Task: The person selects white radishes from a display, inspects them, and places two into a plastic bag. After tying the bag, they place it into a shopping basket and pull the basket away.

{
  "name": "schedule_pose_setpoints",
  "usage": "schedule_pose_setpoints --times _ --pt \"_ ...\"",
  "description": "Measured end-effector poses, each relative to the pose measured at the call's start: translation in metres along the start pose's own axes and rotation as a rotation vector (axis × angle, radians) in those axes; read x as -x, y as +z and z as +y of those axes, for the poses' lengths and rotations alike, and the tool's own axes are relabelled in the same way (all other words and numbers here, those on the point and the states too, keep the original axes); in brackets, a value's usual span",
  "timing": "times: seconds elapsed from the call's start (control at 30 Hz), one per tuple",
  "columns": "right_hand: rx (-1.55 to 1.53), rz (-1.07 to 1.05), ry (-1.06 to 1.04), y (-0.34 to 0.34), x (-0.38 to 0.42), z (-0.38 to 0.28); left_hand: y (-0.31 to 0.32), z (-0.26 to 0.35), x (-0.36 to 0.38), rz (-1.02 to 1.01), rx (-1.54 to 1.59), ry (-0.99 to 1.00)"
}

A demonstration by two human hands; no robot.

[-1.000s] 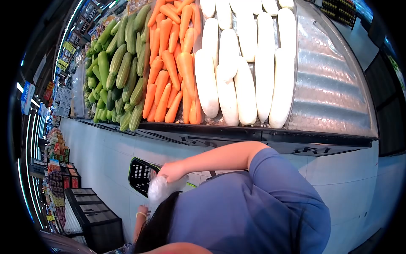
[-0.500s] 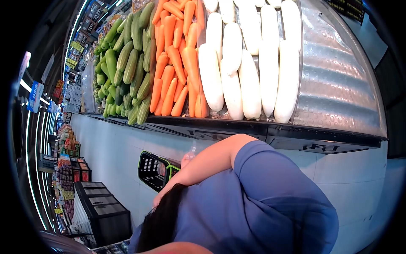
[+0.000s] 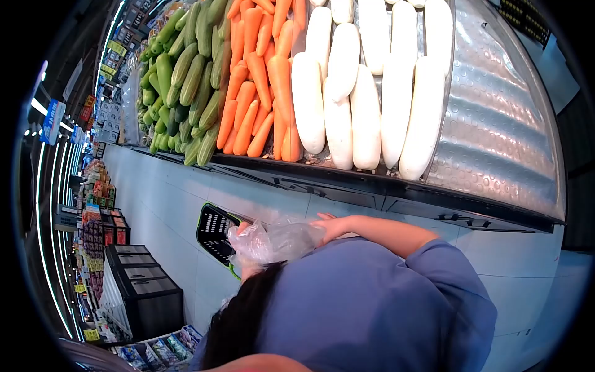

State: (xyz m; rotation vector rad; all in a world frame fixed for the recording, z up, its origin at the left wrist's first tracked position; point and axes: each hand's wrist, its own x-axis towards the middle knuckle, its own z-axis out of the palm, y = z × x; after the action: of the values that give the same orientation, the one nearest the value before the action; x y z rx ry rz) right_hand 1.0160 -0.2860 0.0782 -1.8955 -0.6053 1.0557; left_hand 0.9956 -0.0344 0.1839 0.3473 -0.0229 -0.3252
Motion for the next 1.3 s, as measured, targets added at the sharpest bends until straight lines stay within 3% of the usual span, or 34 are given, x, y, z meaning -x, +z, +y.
schedule_pose_setpoints --times 0.07,0.17,0.23,0.27,0.3,0.37,0.4,0.5,0.53,0.57,0.63,0.7,0.73,0.8,0.83,0.9,0.93,0.97,1.0,1.03,1.07,1.13,1.17,1.23,1.3 --pt "0.028 -0.005 -0.061 0.02 -0.03 0.022 -0.012 0.01 -0.001 0.243 -0.747 0.147" --pt "-0.485 -0.092 -0.199 0.014 -0.015 0.001 -0.021 0.025 0.004 0.212 -0.35 -0.108" --pt "-0.831 -0.127 -0.278 0.004 0.001 -0.019 -0.046 0.042 -0.006 0.032 -0.359 -0.486" --pt "-1.005 -0.135 -0.32 0.003 0.004 -0.025 -0.059 0.038 -0.004 0.294 -0.811 -0.455" --pt "-0.96 -0.089 -0.311 0.004 0.004 -0.029 -0.082 0.034 -0.004 0.231 -1.284 -0.433" --pt "-0.867 -0.006 -0.294 0.01 -0.001 -0.038 -0.079 0.013 -0.005 0.296 -1.745 -0.521" --pt "-0.719 0.138 -0.289 0.017 -0.006 -0.04 -0.082 0.01 -0.009 0.282 -1.851 -0.545" --pt "-0.49 0.565 -0.347 0.036 -0.021 -0.043 -0.068 0.008 -0.011 0.261 -2.098 -0.288" --pt "-0.501 0.526 -0.331 0.036 -0.03 -0.039 -0.03 0.01 -0.014 0.188 -2.325 -0.252" --pt "-0.511 0.49 -0.314 0.035 -0.041 -0.033 -0.03 0.021 -0.019 0.016 -2.26 -0.255" --pt "-0.47 0.419 -0.212 0.024 -0.044 -0.043 0.01 0.026 -0.028 -0.171 -1.439 -0.284" --pt "-0.36 0.346 -0.05 -0.009 -0.02 -0.094 0.023 0.02 -0.039 -0.267 -1.462 -0.26" --pt "-0.407 0.38 -0.157 -0.016 -0.019 -0.106 0.023 0.02 -0.045 -0.314 -1.472 -0.245" --pt "-0.494 0.45 -0.373 -0.031 -0.02 -0.126 0.006 0.03 -0.069 -0.305 -1.605 -0.486" --pt "-0.203 0.518 -0.502 -0.044 -0.015 -0.14 -0.009 0.037 -0.082 -0.307 -1.669 -0.608" --pt "0.402 0.63 -0.728 -0.075 -0.002 -0.17 -0.047 0.057 -0.102 -0.053 -1.35 -0.371" --pt "0.486 0.738 -0.782 -0.091 0.002 -0.18 -0.06 0.071 -0.114 0.03 -1.266 -0.248" --pt "0.569 0.844 -0.835 -0.105 0.004 -0.188 -0.078 0.087 -0.132 0.193 -1.431 0.05" --pt "0.604 1.062 -0.758 -0.119 0.007 -0.188 -0.048 0.11 -0.148 0.145 -1.488 0.163" --pt "0.638 1.279 -0.676 -0.134 0.012 -0.185 -0.03 0.12 -0.162 0.235 -1.411 0.363" --pt "0.667 1.453 -0.483 -0.15 0.014 -0.171 -0.028 0.13 -0.174 0.265 -1.229 0.561" --pt "0.77 1.726 -0.203 -0.178 0.025 -0.145 0.009 0.139 -0.199 0.423 -0.754 0.677" --pt "0.816 1.803 -0.081 -0.189 0.034 -0.134 0.009 0.14 -0.216 0.429 -0.812 0.81" --pt "0.84 1.765 0.124 -0.202 0.045 -0.107 0.009 0.137 -0.253 0.397 -1.006 1.107" --pt "0.68 1.757 0.131 -0.206 0.047 -0.088 0.023 0.127 -0.273 0.41 -1.708 1.466"
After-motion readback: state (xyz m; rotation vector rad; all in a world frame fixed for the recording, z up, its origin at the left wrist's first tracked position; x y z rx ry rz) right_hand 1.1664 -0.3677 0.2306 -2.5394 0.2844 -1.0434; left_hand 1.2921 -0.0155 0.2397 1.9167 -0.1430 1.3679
